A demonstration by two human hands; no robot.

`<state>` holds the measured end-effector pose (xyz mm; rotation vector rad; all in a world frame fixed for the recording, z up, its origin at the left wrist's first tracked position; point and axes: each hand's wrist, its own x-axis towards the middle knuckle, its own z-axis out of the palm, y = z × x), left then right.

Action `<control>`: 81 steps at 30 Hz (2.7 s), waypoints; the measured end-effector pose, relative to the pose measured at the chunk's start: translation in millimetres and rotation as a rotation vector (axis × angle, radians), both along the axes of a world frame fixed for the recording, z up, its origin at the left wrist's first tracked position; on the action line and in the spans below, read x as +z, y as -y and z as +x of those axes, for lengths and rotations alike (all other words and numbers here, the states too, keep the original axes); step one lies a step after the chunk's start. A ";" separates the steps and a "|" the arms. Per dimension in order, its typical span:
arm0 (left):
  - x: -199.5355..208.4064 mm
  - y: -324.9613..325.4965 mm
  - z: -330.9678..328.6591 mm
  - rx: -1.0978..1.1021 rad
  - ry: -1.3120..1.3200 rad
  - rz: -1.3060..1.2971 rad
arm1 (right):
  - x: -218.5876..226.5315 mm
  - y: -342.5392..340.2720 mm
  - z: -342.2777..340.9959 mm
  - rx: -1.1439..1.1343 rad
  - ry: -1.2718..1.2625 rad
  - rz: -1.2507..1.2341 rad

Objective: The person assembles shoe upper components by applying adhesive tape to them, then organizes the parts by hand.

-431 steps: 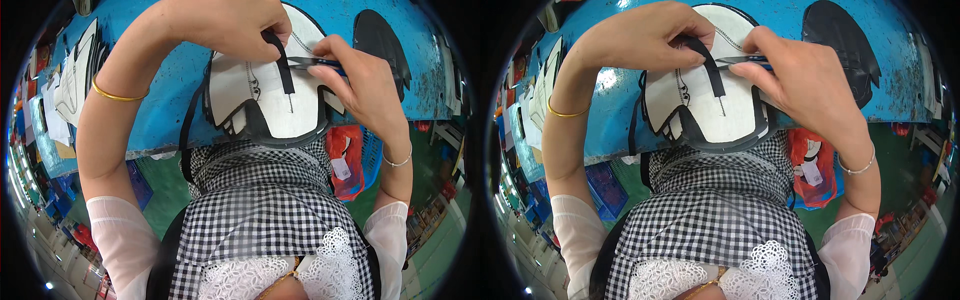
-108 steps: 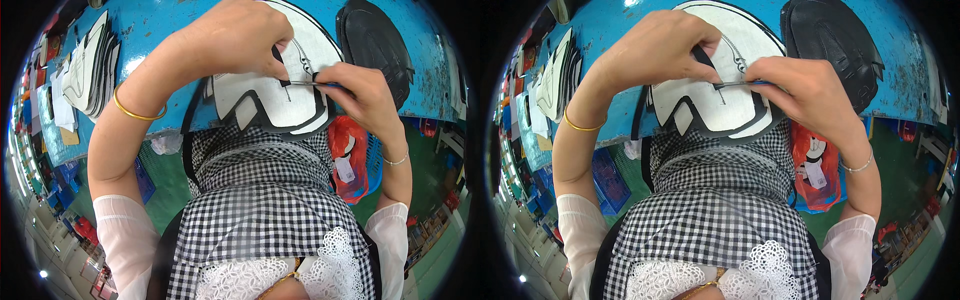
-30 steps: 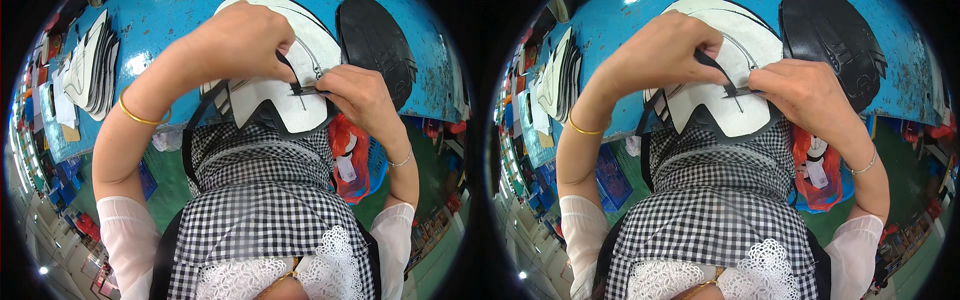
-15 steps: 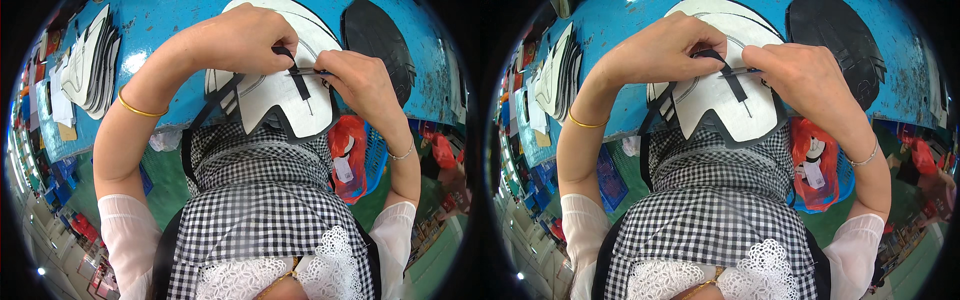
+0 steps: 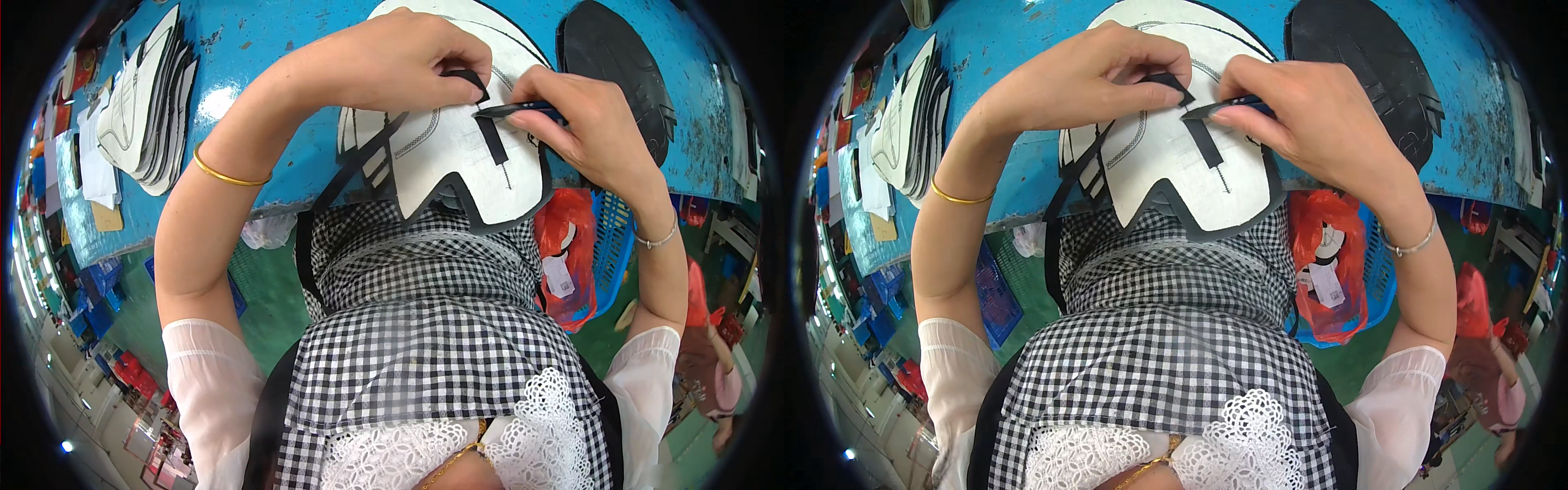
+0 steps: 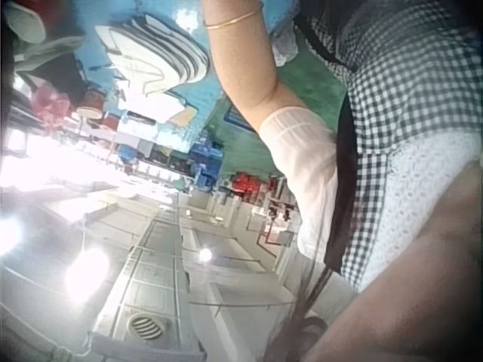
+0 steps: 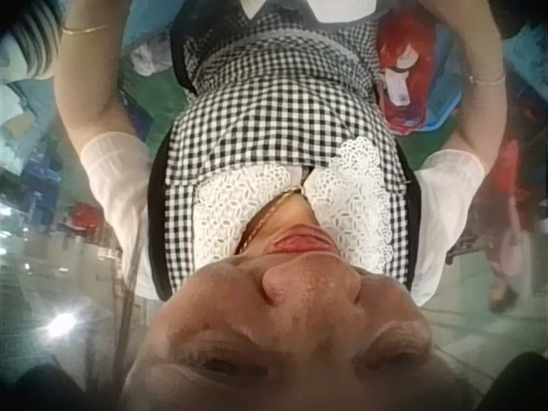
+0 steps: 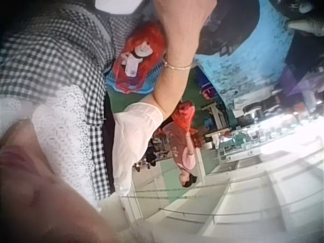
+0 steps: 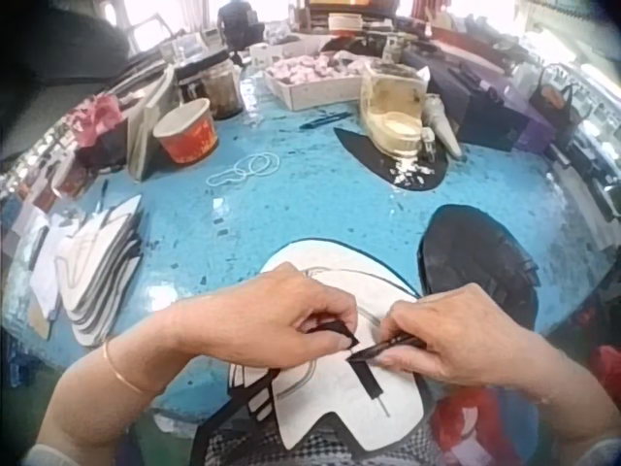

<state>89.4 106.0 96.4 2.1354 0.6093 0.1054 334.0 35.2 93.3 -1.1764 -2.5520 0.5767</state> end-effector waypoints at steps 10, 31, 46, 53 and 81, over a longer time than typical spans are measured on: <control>22.3 -9.9 -21.2 0.450 0.557 -0.893 | 11.8 71.0 -55.5 -0.103 0.278 0.069; 10.1 -6.3 -5.7 0.010 0.011 -0.130 | 10.4 52.9 145.7 -1.014 -0.904 -0.088; -1.7 -8.3 4.5 -0.076 -0.077 0.203 | 3.4 -1.9 -9.9 0.072 -0.120 0.001; 0.8 -8.0 -6.5 0.061 -0.052 0.446 | 10.1 -16.2 -7.8 0.188 -0.024 -0.116; 18.2 -26.1 -21.0 -0.041 -0.069 -0.307 | 24.5 -4.4 -24.0 -0.112 -0.053 -0.108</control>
